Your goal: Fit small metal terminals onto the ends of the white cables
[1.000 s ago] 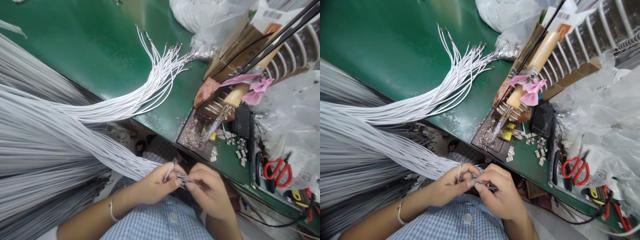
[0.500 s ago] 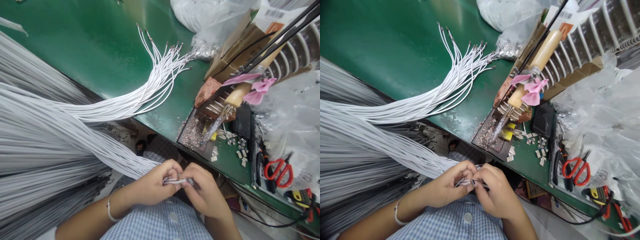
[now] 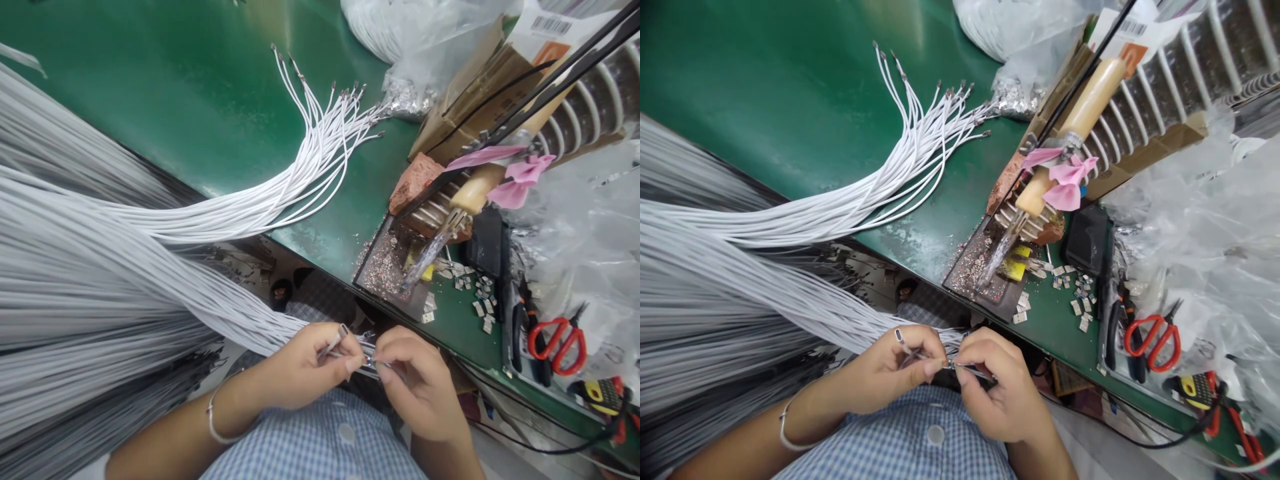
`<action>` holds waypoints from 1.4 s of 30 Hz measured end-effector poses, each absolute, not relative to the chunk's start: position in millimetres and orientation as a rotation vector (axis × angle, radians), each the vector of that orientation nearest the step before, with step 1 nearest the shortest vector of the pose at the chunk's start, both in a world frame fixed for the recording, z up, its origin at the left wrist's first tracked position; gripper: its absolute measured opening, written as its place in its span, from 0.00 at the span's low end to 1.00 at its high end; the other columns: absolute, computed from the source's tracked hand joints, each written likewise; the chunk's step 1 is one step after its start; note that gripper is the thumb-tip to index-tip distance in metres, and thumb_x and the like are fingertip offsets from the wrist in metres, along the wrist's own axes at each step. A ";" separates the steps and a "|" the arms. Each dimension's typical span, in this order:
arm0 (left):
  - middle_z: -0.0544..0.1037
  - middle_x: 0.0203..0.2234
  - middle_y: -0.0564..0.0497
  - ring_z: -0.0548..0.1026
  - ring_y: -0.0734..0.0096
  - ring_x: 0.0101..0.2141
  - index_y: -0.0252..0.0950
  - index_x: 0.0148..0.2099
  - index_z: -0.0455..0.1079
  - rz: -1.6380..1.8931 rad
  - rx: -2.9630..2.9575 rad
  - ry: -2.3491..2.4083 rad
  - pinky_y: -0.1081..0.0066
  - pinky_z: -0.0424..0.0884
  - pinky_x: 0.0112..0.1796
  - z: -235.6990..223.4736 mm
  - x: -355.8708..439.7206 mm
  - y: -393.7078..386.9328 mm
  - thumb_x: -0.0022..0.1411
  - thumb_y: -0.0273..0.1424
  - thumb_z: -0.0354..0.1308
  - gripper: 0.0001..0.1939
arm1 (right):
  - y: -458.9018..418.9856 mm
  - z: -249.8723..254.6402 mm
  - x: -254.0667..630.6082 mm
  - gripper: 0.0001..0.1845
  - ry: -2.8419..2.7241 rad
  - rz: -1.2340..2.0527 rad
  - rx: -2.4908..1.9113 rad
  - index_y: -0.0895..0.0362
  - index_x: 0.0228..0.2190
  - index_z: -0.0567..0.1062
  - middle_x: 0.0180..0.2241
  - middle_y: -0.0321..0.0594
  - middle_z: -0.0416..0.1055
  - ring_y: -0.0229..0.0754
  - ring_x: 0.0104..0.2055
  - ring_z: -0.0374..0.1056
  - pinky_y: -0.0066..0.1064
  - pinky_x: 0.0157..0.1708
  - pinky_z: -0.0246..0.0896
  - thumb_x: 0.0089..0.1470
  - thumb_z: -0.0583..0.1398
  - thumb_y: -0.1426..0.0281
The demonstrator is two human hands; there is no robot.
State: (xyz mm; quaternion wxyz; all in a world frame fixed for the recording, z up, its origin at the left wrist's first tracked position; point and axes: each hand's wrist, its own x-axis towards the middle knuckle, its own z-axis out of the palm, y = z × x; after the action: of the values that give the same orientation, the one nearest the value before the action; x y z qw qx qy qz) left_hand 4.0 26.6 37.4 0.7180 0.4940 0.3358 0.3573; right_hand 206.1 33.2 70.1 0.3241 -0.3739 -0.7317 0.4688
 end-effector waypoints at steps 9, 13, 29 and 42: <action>0.63 0.23 0.56 0.59 0.75 0.24 0.33 0.32 0.66 0.750 1.154 0.774 0.75 0.57 0.25 36.8 5.0 25.9 0.65 0.35 0.51 0.12 | 31.8 68.6 208.6 0.12 -1.914 1.244 -0.997 0.52 0.38 0.71 0.32 0.38 0.68 0.40 0.32 0.65 0.32 0.30 0.61 0.54 0.56 0.80; 0.61 0.22 0.57 0.57 0.75 0.23 0.34 0.33 0.66 0.717 1.141 0.780 0.75 0.57 0.25 36.5 5.9 25.9 0.65 0.36 0.51 0.12 | 31.9 69.3 209.4 0.10 -1.868 1.252 -1.003 0.52 0.38 0.71 0.32 0.38 0.69 0.41 0.32 0.66 0.32 0.30 0.61 0.56 0.57 0.78; 0.66 0.21 0.57 0.63 0.77 0.23 0.34 0.30 0.66 0.607 1.449 0.724 0.78 0.61 0.26 33.6 17.7 25.2 0.62 0.25 0.52 0.07 | 32.6 73.8 206.0 0.05 -1.780 1.134 -1.048 0.53 0.36 0.74 0.29 0.36 0.67 0.38 0.31 0.64 0.30 0.29 0.58 0.59 0.58 0.73; 0.79 0.21 0.46 0.75 0.72 0.24 0.30 0.36 0.72 0.742 1.212 0.666 0.76 0.70 0.29 47.3 11.4 26.6 0.69 0.37 0.48 0.17 | 33.1 70.0 203.3 0.12 -1.856 1.091 -1.195 0.56 0.24 0.64 0.24 0.32 0.61 0.34 0.27 0.60 0.27 0.27 0.54 0.61 0.55 0.73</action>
State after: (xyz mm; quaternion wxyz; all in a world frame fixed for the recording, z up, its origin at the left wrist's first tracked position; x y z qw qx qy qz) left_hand 11.4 26.6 47.3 0.7074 0.5458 0.2998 0.3342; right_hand 203.3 33.1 70.0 0.3333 -0.4574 -0.7107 0.4178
